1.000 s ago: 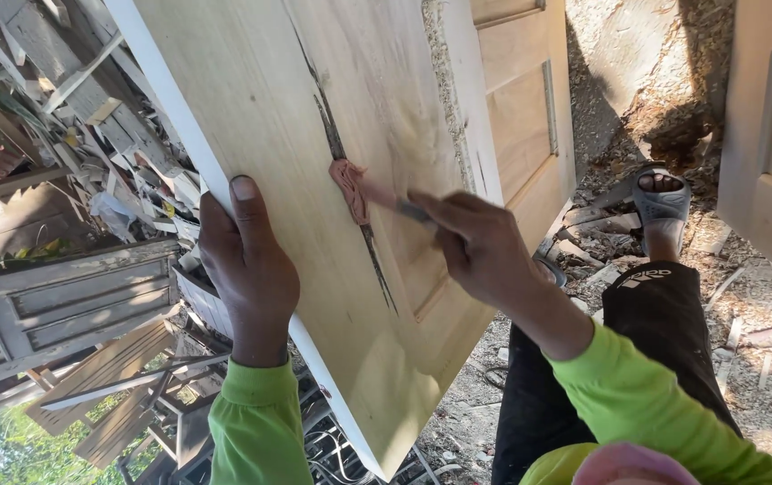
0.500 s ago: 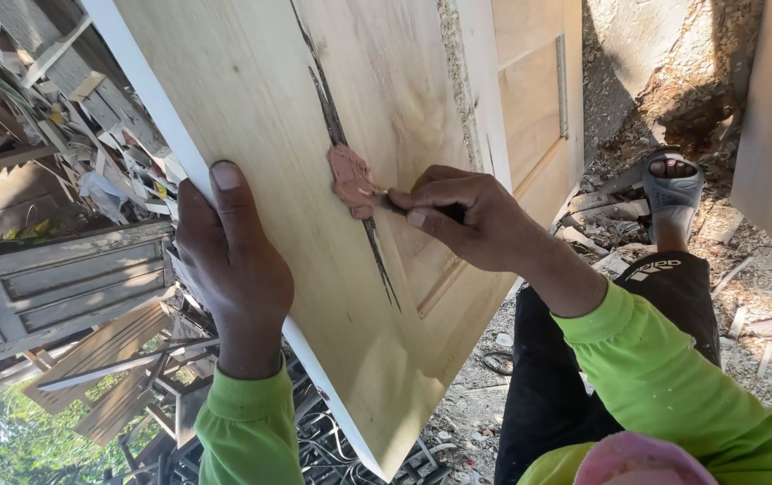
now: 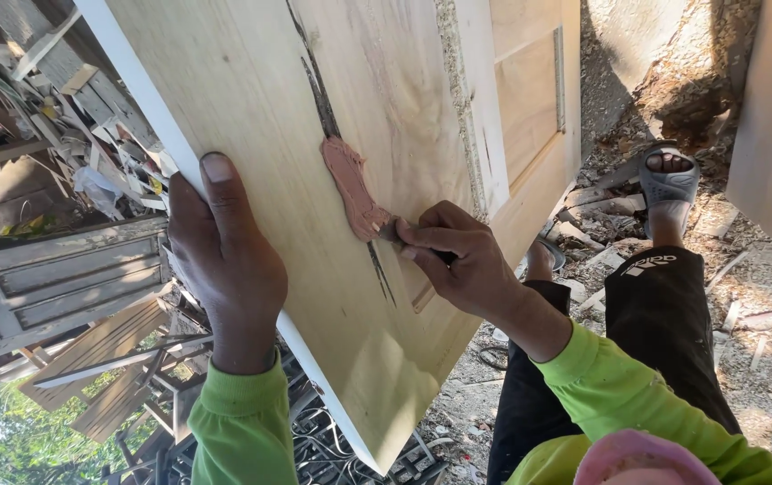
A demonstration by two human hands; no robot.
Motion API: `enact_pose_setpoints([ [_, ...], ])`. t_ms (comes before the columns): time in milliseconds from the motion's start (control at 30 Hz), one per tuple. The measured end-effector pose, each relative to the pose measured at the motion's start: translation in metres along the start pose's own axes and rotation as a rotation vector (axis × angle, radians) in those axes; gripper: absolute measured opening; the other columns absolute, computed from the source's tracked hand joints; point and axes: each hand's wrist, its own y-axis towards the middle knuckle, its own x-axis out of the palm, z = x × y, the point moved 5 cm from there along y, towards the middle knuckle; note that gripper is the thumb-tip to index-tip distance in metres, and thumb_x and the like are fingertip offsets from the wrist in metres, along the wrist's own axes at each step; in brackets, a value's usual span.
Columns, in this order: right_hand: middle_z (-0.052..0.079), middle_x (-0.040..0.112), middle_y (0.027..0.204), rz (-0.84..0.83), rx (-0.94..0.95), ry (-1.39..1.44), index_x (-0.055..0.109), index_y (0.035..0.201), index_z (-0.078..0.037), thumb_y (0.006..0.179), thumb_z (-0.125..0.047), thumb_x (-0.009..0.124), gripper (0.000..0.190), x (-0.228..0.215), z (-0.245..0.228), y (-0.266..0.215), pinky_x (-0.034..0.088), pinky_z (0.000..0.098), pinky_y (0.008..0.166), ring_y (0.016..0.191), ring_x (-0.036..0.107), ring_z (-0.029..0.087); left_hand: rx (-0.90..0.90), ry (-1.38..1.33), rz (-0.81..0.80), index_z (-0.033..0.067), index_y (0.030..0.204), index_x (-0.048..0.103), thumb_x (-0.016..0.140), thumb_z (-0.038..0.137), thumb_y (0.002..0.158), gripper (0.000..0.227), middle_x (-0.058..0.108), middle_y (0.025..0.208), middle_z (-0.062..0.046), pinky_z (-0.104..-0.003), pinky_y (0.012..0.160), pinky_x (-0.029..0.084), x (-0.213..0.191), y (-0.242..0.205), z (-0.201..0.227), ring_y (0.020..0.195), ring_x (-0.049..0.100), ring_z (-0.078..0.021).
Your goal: Applying wood filler to a wooden door using a putty knife and a brush to repair cracks
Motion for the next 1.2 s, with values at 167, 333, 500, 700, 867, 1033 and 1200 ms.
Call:
enact_pose_setpoints([
  [167,0.003,0.055,0.089,0.076,-0.053,-0.185,0.075,0.116,-0.005,0.086,0.005,0.074,0.032,-0.017,-0.017,-0.014,0.035,0.0244,0.053,0.064,0.045,0.012,0.032,-0.018,-0.002,0.0110,0.085,0.036,0.036,0.034,0.115,0.038,0.029,0.066,0.004,-0.029,0.051,0.027,-0.001,0.001,0.002,0.055,0.026,-0.0083],
  [333,0.005,0.064,0.094,0.115,-0.057,-0.013,0.071,0.119,-0.006,0.091,0.000,0.073,0.028,-0.028,-0.007,-0.006,0.036,0.0217,0.055,0.063,0.048,0.008,0.020,-0.027,-0.023,0.0114,0.086,0.037,0.033,0.037,0.114,0.039,0.029,0.067,0.004,-0.029,0.051,0.029,0.000,0.000,-0.004,0.056,0.027,-0.0083],
  [500,0.005,0.063,0.096,0.001,-0.117,0.109,0.073,0.120,-0.006,0.095,-0.002,0.072,0.025,-0.010,-0.005,0.015,0.036,0.0236,0.061,0.068,0.048,0.010,-0.011,-0.029,0.003,0.0141,0.085,0.034,0.035,0.039,0.114,0.038,0.028,0.067,0.005,-0.027,0.046,0.028,0.000,-0.001,-0.010,0.054,0.025,-0.0072],
  [700,0.004,0.058,0.091,0.111,-0.135,-0.036,0.074,0.114,-0.005,0.090,0.004,0.076,0.026,0.005,-0.003,-0.002,0.037,0.0260,0.058,0.066,0.046,0.012,0.027,-0.019,0.014,0.0131,0.084,0.032,0.035,0.038,0.115,0.040,0.025,0.067,0.004,-0.029,0.051,0.027,0.001,0.001,-0.010,0.057,0.023,-0.0084],
  [867,0.006,0.056,0.094,0.247,-0.183,-0.279,0.073,0.118,-0.005,0.087,0.008,0.077,0.034,0.003,-0.019,-0.017,0.038,0.0268,0.054,0.064,0.048,0.013,0.072,-0.028,0.006,0.0139,0.085,0.031,0.033,0.041,0.115,0.040,0.025,0.070,0.004,-0.028,0.053,0.030,-0.001,0.001,-0.006,0.059,0.024,-0.0083],
  [1033,0.008,0.056,0.091,0.445,-0.175,-0.422,0.077,0.110,0.000,0.085,0.009,0.079,0.026,-0.006,-0.033,-0.028,0.033,0.0232,0.046,0.060,0.044,0.011,0.061,-0.059,-0.009,0.0148,0.083,0.033,0.035,0.038,0.115,0.039,0.026,0.065,0.006,-0.028,0.047,0.027,-0.001,0.000,-0.006,0.052,0.024,-0.0075],
  [1200,0.008,0.058,0.095,0.430,-0.250,-0.322,0.075,0.110,0.001,0.088,0.010,0.078,0.023,-0.002,-0.029,-0.026,0.037,0.0235,0.050,0.061,0.048,0.011,0.099,-0.077,-0.015,0.0137,0.083,0.032,0.035,0.037,0.115,0.040,0.027,0.068,0.005,-0.028,0.051,0.028,-0.001,-0.001,-0.008,0.056,0.024,-0.0088],
])
